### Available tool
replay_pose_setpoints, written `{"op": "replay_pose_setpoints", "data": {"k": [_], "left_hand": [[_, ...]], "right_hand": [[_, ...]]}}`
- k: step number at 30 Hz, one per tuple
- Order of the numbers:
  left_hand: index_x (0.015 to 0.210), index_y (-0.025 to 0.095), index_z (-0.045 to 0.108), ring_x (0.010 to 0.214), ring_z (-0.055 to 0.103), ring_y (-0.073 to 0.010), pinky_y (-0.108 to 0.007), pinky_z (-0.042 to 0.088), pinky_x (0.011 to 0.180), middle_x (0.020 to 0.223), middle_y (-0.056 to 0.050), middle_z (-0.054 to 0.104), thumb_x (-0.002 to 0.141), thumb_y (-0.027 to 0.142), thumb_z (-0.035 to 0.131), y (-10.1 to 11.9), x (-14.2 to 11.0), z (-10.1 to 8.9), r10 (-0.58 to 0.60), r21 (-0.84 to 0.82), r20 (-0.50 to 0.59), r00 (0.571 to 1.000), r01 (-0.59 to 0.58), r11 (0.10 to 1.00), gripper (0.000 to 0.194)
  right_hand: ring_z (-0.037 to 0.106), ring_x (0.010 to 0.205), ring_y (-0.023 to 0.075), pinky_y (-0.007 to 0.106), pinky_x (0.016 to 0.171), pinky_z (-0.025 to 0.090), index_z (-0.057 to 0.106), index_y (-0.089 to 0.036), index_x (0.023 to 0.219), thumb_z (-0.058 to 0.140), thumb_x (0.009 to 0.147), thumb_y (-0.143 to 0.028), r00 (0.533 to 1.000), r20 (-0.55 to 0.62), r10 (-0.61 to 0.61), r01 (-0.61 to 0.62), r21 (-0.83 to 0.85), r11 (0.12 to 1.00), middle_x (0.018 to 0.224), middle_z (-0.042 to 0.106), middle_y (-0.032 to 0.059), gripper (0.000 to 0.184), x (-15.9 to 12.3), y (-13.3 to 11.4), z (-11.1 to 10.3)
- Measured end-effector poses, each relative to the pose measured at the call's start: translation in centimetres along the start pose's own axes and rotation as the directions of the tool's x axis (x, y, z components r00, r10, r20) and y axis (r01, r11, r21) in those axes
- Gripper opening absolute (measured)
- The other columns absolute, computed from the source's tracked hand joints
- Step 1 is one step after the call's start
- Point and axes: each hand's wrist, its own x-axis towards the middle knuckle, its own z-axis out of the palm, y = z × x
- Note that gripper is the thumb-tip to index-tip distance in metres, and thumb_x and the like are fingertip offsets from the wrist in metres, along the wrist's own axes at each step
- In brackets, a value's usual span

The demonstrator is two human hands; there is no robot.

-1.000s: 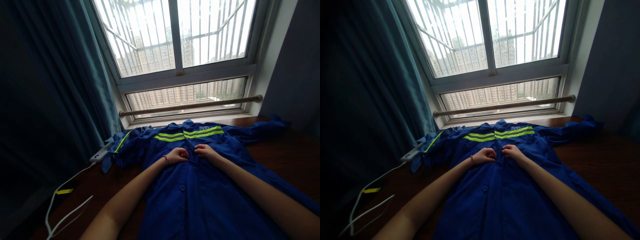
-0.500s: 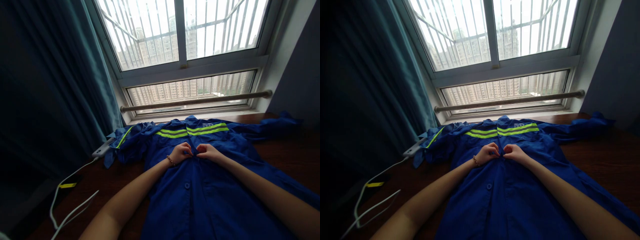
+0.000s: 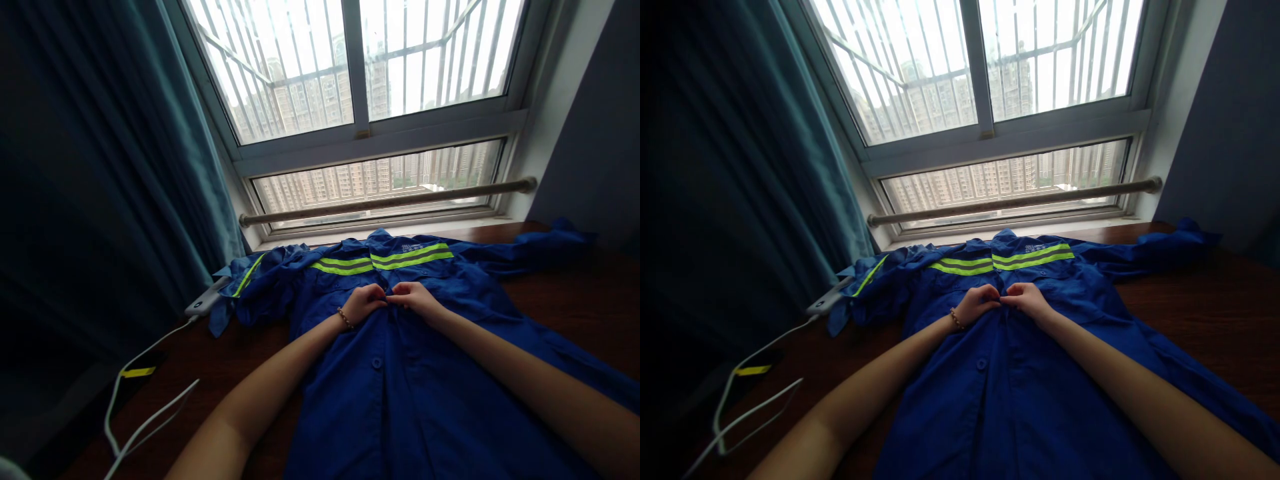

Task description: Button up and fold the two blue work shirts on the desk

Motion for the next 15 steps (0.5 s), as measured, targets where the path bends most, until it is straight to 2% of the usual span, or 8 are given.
{"op": "replay_pose_setpoints", "data": {"k": [3,5,10,15], "left_hand": [[0.079,0.014,0.057,0.061,0.05,-0.0087,-0.02,0.04,0.058,0.069,0.001,0.058,0.07,0.03,0.061,-0.2,0.5,0.4,-0.041,-0.001,-0.085,0.995,0.042,0.999,0.019],[0.077,0.014,0.057,0.061,0.051,-0.0089,-0.02,0.04,0.057,0.068,0.001,0.058,0.069,0.034,0.062,-0.2,0.6,0.5,-0.062,0.002,-0.11,0.992,0.062,0.998,0.022],[0.076,0.014,0.057,0.058,0.048,-0.0081,-0.019,0.039,0.055,0.066,0.002,0.057,0.066,0.035,0.065,0.1,0.1,0.3,-0.034,0.052,-0.083,0.996,0.039,0.998,0.024],[0.081,0.015,0.058,0.058,0.048,-0.0075,-0.019,0.04,0.055,0.069,0.002,0.058,0.066,0.032,0.065,0.2,-0.3,0.2,-0.042,0.019,-0.053,0.998,0.044,0.999,0.024]], "right_hand": [[0.05,0.052,0.0092,0.021,0.048,0.038,0.059,-0.013,0.065,0.072,0.05,-0.032,0.992,-0.115,0.044,-0.031,0.108,0.994,0.061,0.057,-0.0009,0.027,0.2,-0.1,0.4],[0.054,0.056,0.0114,0.022,0.051,0.041,0.061,-0.013,0.068,0.072,0.05,-0.032,0.989,-0.141,0.051,-0.027,0.164,0.986,0.065,0.061,0.0012,0.028,0.3,0.2,0.4],[0.06,0.069,0.0156,0.027,0.064,0.047,0.064,-0.015,0.08,0.069,0.055,-0.032,0.996,-0.091,-0.01,0.031,0.238,0.971,0.077,0.066,0.0045,0.031,-0.2,0.8,0.2],[0.061,0.08,0.018,0.031,0.079,0.046,0.064,-0.016,0.083,0.068,0.058,-0.029,0.987,-0.052,-0.155,0.162,0.168,0.972,0.084,0.066,0.0045,0.028,-0.8,1.1,0.4]]}}
